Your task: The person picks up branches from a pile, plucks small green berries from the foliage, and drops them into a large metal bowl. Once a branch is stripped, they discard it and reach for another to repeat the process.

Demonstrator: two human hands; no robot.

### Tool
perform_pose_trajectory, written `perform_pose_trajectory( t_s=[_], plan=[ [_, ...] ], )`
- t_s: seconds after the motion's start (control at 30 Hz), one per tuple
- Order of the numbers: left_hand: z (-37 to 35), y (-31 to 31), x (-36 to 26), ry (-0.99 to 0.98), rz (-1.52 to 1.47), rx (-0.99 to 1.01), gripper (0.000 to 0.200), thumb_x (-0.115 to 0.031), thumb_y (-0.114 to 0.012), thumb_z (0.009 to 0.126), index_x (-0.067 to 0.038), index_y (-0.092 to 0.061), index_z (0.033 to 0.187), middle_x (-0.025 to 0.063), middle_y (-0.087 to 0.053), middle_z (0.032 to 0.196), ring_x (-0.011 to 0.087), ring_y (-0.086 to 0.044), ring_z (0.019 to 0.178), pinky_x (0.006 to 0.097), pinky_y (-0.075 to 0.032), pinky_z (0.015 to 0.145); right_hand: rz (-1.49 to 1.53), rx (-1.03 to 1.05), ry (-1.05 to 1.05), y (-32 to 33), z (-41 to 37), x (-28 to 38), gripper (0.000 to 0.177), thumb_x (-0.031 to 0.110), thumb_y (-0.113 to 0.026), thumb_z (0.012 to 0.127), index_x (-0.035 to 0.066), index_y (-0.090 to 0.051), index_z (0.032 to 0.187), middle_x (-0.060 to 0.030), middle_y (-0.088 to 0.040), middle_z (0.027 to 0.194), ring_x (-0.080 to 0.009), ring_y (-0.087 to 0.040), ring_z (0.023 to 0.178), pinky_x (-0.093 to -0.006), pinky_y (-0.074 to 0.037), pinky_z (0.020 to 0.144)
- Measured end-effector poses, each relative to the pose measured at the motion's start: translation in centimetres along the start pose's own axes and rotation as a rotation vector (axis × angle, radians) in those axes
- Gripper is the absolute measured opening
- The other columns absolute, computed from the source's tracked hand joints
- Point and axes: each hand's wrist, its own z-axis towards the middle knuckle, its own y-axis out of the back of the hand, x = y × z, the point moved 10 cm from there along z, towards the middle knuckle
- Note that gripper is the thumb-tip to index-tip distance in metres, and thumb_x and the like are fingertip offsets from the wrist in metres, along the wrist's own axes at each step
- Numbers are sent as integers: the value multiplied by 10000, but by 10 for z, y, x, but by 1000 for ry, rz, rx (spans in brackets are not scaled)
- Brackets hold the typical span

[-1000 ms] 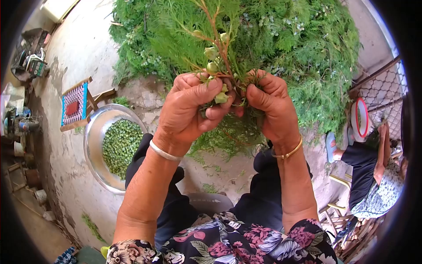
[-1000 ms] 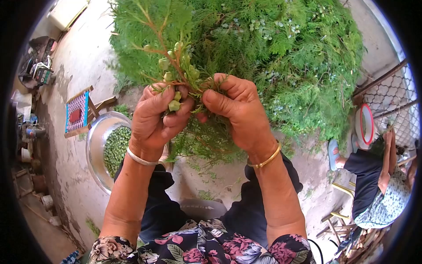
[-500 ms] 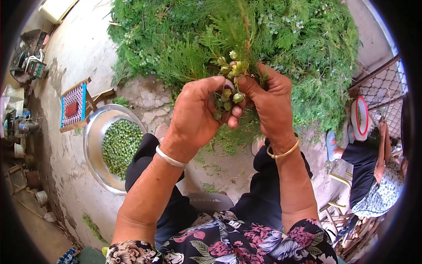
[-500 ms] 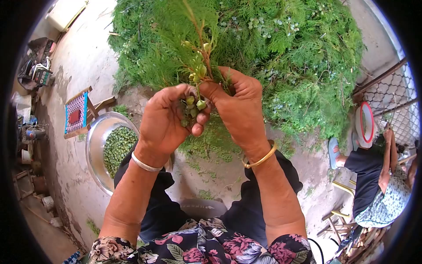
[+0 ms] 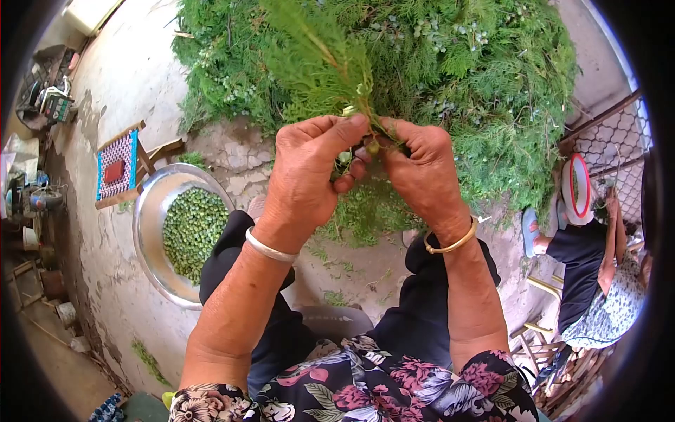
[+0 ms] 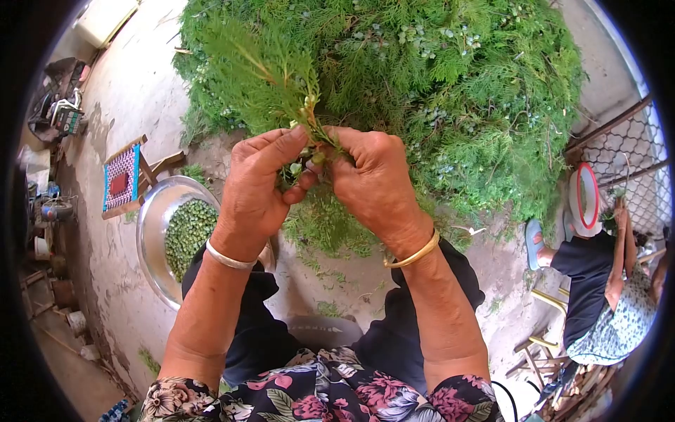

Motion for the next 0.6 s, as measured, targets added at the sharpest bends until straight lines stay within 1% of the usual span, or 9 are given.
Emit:
perform_pose_trajectory(
  t_s=[0.23, 0.3, 0.33, 0.4, 0.43, 0.5, 0.53, 0.6],
  plan=[
    [2, 0, -2, 8, -172, 70, 123, -119, -600, 855, 3, -582, 853, 55, -582, 766, 112, -527, 561, 186, -360, 408, 44, -29, -39, 8, 1, 5, 72, 27, -625, 800, -23, -626, 852, -71, -632, 662, -55, -542, 601, -233, -436, 543],
    [2, -1, -1, 14, -127, 87, 105, -111, -591, 859, -7, -577, 865, 47, -577, 789, 119, -534, 580, 197, -376, 422, 10, -52, 25, 10, 2, 2, 58, 22, -634, 793, -18, -606, 825, -92, -630, 670, -63, -522, 583, -247, -429, 525],
    [2, -4, -1, 15, -128, 86, 105, -111, -591, 859, -7, -577, 865, 47, -577, 789, 119, -534, 580, 197, -376, 422, 10, -51, 24, 7, 1, -2, 58, 22, -634, 793, -18, -606, 825, -92, -630, 670, -63, -522, 583, -247, -429, 525],
    [0, -5, -4, -39, -121, 33, 95, -107, -587, 860, -15, -572, 880, 43, -575, 786, 126, -536, 580, 202, -384, 433, 110, -146, 92, 8, -1, -1, 71, 32, -648, 788, -12, -594, 806, -118, -611, 650, -83, -481, 538, -264, -412, 499],
    [-1, -5, -3, -37, -121, 30, 95, -107, -587, 860, -15, -572, 880, 43, -575, 786, 126, -536, 580, 202, -384, 433, 111, -145, 89, 8, -1, -2, 71, 32, -648, 788, -12, -594, 806, -118, -611, 650, -83, -481, 538, -264, -412, 499],
    [-2, -4, -6, -64, -137, 19, 102, -108, -586, 861, -13, -567, 894, 39, -577, 786, 129, -542, 587, 205, -382, 433, -18, -119, 126, 8, 1, 3, 68, 33, -647, 788, -7, -596, 810, -147, -586, 627, -99, -505, 510, -276, -405, 470],
    [-1, -3, -4, -63, -138, 18, 102, -108, -586, 861, -13, -567, 894, 39, -577, 786, 129, -542, 587, 205, -382, 433, -18, -118, 125, 8, 0, 6, 68, 33, -647, 788, -7, -596, 810, -147, -586, 627, -99, -505, 510, -276, -405, 470],
    [3, 1, -4, -88, -96, 21, 114, -98, -596, 854, -4, -562, 909, 42, -580, 783, 130, -551, 605, 214, -385, 435, -186, -129, 149, 7, -2, 17, 58, 28, -642, 787, -5, -597, 804, -164, -569, 611, -151, -554, 479, -285, -407, 452]
  ],
)
